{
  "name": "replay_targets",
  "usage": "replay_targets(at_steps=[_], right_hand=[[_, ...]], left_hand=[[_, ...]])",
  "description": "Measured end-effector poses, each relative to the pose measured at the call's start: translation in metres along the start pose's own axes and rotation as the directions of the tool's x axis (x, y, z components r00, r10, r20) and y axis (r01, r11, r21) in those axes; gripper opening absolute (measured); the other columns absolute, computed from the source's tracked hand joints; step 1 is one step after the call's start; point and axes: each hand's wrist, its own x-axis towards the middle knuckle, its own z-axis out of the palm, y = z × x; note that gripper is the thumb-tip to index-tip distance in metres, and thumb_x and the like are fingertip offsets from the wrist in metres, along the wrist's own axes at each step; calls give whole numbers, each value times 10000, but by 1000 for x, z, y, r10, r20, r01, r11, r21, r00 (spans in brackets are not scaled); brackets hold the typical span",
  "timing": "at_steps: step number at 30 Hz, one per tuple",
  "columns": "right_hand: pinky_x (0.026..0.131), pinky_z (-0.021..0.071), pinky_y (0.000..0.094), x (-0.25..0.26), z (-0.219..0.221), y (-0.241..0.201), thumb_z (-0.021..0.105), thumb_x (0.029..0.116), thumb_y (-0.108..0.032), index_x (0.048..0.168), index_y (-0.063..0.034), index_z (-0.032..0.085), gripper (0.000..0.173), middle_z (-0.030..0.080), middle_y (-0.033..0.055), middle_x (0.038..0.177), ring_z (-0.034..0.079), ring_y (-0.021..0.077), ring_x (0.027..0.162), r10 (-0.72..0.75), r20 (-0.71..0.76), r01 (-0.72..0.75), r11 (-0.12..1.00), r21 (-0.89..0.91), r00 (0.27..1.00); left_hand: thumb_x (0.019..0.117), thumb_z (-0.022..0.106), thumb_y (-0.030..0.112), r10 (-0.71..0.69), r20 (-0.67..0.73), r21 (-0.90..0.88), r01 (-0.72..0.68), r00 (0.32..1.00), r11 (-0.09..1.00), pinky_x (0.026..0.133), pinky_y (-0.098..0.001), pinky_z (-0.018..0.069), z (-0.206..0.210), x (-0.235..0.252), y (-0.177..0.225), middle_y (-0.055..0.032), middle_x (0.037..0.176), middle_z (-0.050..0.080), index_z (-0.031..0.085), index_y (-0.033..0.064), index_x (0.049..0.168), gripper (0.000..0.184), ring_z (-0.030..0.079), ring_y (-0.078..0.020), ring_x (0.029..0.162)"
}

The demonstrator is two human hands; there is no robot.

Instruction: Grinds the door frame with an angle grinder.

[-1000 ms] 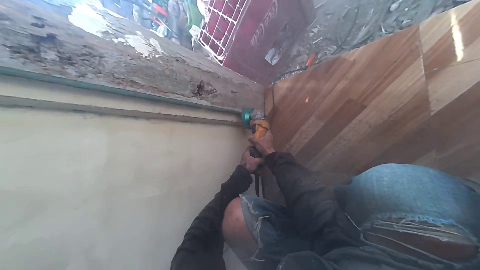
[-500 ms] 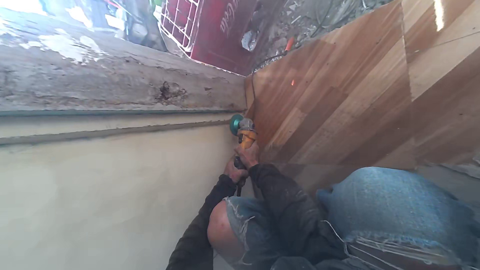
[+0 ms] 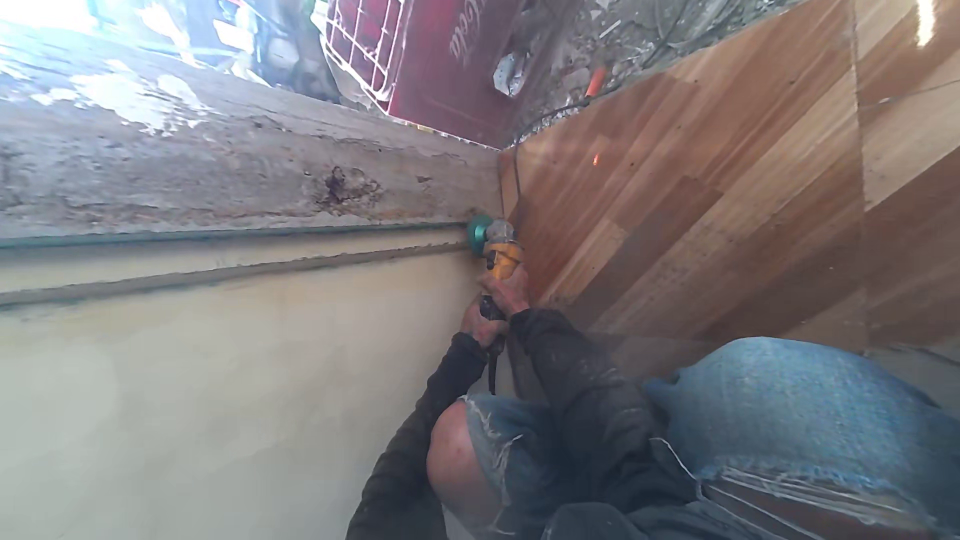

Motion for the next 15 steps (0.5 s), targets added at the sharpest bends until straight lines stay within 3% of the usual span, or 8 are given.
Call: replay_targets(at_steps=[4, 10, 15], right_hand=[[958, 525, 554, 4, -2, -5, 878, 776, -267, 1455, 19, 393, 883, 612, 273, 1261, 626, 392, 1145, 15, 2, -15, 1000, -23, 1000], [897, 547, 540, -10, 4, -1, 890, 762, -265, 1447, 10, 399, 886, 633, 257, 1191, 649, 371, 1064, -6, 26, 5, 1000, 29, 1000], [877, 544, 546, -21, 7, -13, 872, 753, -287, 1438, -2, 408, 875, 628, 255, 1190, 643, 368, 1054, -68, 85, 67, 998, 18, 994]], left_hand=[[722, 786, 25, 0, 4, 1, 0, 1000, 1000, 748, -436, 602, 0, 5, 2, -172, 1011, 688, 552, 2, 1314, 637, 695, -245, 809], [670, 798, 33, 32, -62, -14, -33, 998, 999, 772, -425, 603, -2, -17, -2, -170, 1042, 686, 524, -11, 1355, 739, 697, -234, 848], [659, 771, 1, 28, -129, -94, -40, 991, 995, 624, -388, 593, -7, -34, 13, -144, 937, 671, 505, -7, 1348, 739, 669, -207, 689]])
